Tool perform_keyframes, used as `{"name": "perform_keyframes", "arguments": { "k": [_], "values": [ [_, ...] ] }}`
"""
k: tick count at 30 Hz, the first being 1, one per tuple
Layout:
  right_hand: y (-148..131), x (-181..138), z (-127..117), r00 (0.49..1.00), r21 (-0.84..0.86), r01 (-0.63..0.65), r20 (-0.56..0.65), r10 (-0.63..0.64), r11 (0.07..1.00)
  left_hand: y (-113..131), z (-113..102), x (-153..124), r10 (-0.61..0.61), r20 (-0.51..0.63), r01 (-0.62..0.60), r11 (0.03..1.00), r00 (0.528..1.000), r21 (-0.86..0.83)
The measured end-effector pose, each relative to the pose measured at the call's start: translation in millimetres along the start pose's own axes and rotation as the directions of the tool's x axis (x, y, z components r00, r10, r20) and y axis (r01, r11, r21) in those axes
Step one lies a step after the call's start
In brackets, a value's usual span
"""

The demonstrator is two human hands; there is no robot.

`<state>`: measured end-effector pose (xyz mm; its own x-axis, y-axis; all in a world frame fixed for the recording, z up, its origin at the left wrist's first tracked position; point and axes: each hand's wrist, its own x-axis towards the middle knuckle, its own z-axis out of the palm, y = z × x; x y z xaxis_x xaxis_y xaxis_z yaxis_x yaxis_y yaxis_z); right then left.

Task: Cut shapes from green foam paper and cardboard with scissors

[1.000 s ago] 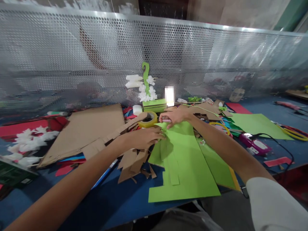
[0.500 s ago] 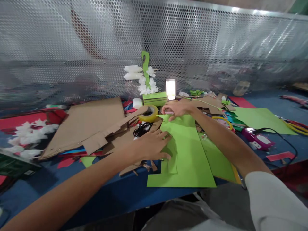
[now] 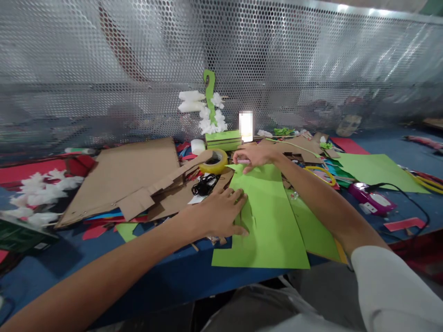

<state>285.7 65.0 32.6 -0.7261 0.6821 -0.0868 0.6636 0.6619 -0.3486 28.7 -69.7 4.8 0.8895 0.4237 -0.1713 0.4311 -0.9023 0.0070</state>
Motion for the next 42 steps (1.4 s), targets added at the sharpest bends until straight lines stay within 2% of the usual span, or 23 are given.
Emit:
{"name": "perform_keyframes", "arguments": {
  "k": [6, 14, 18, 23, 28, 34, 37, 42],
  "values": [
    [-2, -1, -1, 0.999, -0.006, 0.034, -0.010, -0.034, 0.999, -1, -6, -3, 0.011, 0.041, -0.010, 1.000, 0.999, -0.022],
    [-12, -2, 9, 0.994, 0.175, 0.100, 0.015, -0.104, 0.979, 1, -34, -17, 0.033, 0.061, -0.025, 0.992, 0.998, -0.123],
    [-14, 0, 13, 0.997, 0.171, 0.068, 0.018, -0.072, 0.983, 4, -40, -17, 0.016, 0.087, -0.007, 0.994, 0.996, -0.108],
    [-15, 1, 14, 0.999, 0.139, 0.028, 0.025, -0.032, 0.990, 2, -36, -10, -0.001, 0.027, 0.003, 0.997, 1.000, -0.074],
    [-17, -2, 16, 0.999, 0.118, 0.045, 0.018, -0.048, 0.992, -3, -29, -10, 0.048, -0.023, -0.050, 0.995, 0.999, -0.086],
    [-22, -6, 23, 0.997, 0.131, 0.081, 0.005, -0.082, 0.988, -1, -29, -13, 0.077, -0.013, -0.078, 0.993, 0.997, -0.090],
    [-25, -7, 24, 0.997, 0.132, 0.073, 0.007, -0.074, 0.989, 1, -24, -9, 0.084, -0.038, -0.086, 0.996, 0.996, -0.037],
    [-28, -7, 27, 1.000, 0.120, 0.016, -0.003, -0.016, 0.993, 4, -6, 2, 0.004, -0.093, 0.002, 0.997, 0.996, 0.071]
  ]
}}
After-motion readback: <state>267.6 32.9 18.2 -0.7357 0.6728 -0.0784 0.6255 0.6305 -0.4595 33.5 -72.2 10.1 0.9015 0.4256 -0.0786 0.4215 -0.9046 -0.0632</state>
